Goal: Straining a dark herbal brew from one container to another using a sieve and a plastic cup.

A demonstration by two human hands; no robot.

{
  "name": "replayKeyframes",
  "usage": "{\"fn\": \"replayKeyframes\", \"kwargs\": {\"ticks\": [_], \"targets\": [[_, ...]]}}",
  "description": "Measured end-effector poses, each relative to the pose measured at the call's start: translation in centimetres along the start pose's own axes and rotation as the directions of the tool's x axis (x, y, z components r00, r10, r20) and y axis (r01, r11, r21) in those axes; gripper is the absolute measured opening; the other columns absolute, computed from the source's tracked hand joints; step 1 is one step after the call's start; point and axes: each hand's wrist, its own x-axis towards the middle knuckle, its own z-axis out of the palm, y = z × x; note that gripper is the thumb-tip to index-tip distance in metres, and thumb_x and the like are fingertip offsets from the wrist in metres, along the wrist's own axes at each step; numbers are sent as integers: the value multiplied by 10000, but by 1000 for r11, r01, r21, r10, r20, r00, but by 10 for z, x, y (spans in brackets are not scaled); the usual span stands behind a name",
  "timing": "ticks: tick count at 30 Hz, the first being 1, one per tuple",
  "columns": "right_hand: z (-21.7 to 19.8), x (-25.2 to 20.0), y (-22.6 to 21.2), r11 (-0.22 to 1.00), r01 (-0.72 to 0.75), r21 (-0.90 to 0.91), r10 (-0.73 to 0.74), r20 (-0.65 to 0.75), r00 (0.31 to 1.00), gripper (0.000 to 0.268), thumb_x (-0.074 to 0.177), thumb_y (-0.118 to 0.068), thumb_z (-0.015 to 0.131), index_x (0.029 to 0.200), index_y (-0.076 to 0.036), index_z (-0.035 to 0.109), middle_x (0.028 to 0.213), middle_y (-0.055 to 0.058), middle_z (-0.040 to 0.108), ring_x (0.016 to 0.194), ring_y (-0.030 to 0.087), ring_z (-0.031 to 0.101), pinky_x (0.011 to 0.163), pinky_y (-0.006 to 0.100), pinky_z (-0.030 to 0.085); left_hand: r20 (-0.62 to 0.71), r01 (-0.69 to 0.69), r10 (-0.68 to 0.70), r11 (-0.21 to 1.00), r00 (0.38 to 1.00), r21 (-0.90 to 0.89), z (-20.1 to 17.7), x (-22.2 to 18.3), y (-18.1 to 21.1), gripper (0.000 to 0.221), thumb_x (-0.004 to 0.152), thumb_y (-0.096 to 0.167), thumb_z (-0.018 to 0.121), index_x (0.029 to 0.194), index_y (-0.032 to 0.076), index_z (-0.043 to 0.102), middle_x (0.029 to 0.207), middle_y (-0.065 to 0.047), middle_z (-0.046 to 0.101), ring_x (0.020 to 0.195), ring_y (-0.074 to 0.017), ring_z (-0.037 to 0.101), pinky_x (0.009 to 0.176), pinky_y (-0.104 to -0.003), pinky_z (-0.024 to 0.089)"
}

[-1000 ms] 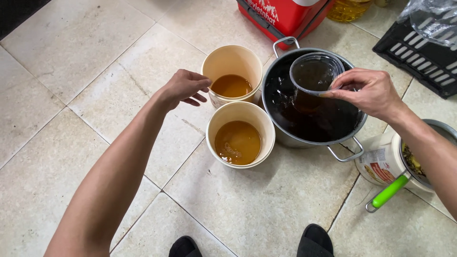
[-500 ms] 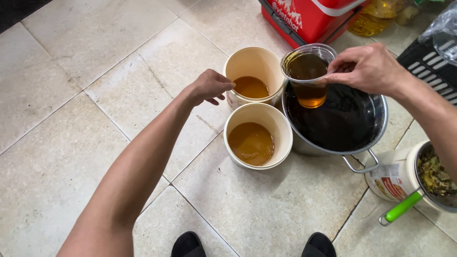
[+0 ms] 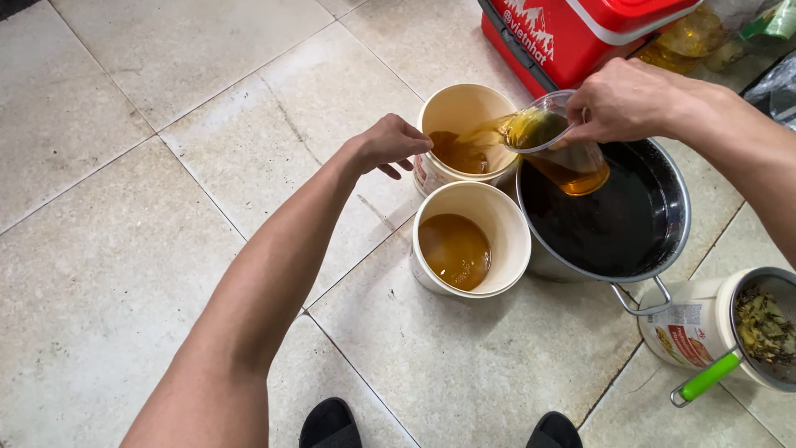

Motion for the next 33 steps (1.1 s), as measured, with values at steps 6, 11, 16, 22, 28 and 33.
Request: {"fn": "replayKeyframes", "kwargs": {"ticks": [6, 11, 16, 22, 28, 33], "targets": [[-22, 19, -32, 978, 2, -208, 35, 175, 984, 453, 833, -589, 750, 961, -156, 795, 787, 79, 786, 772, 277, 768, 744, 417, 622, 11, 2, -2, 1000, 1000, 8, 0, -2, 1, 369, 959, 352, 641, 1265, 167, 729, 1259, -106, 725, 969, -251, 731, 785, -408, 661], [-30, 40, -54, 925, 28, -379, 90, 290, 953, 461, 842, -608, 752, 994, -177, 820, 874, 75, 797, 838, 263, 767, 801, 409, 626, 13, 11, -11, 1000, 1000, 7, 1, 0, -2, 373, 961, 361, 646, 1274, 169, 714, 1183, -79, 741, 906, -217, 723, 758, -387, 656], [-35, 53, -74, 918, 17, -395, 139, 363, 921, 477, 825, -557, 803, 1081, -155, 793, 948, 73, 805, 850, 232, 780, 794, 394, 647, 9, 11, -11, 1000, 1000, 13, 0, 3, -3, 365, 962, 355, 648, 1268, 170, 718, 1145, -83, 741, 866, -198, 716, 742, -373, 657], [-37, 68, -101, 885, 36, -463, 176, 407, 896, 449, 796, -467, 876, 1076, -123, 806, 986, 72, 805, 869, 217, 784, 757, 362, 655, 5, 8, -8, 1000, 1000, 4, 0, 8, -7, 340, 962, 344, 651, 1235, 157, 732, 1139, -95, 743, 855, -195, 719, 732, -375, 661], [-45, 71, -113, 852, 74, -519, 150, 376, 914, 393, 774, -372, 913, 1070, -136, 808, 1001, 76, 799, 884, 223, 778, 755, 364, 661, 0, 9, -9, 1000, 1000, -14, -2, 11, -8, 323, 955, 347, 663, 1193, 149, 751, 1141, -109, 744, 875, -214, 727, 739, -395, 664], [-58, 52, -92, 885, 27, -465, 144, 327, 934, 481, 767, -479, 901, 1079, -124, 815, 1007, 102, 795, 903, 258, 784, 788, 383, 642, -2, 3, -3, 1000, 1000, -18, -3, 12, -10, 323, 947, 354, 673, 1188, 155, 755, 1155, -110, 742, 889, -221, 733, 751, -403, 665]]}}
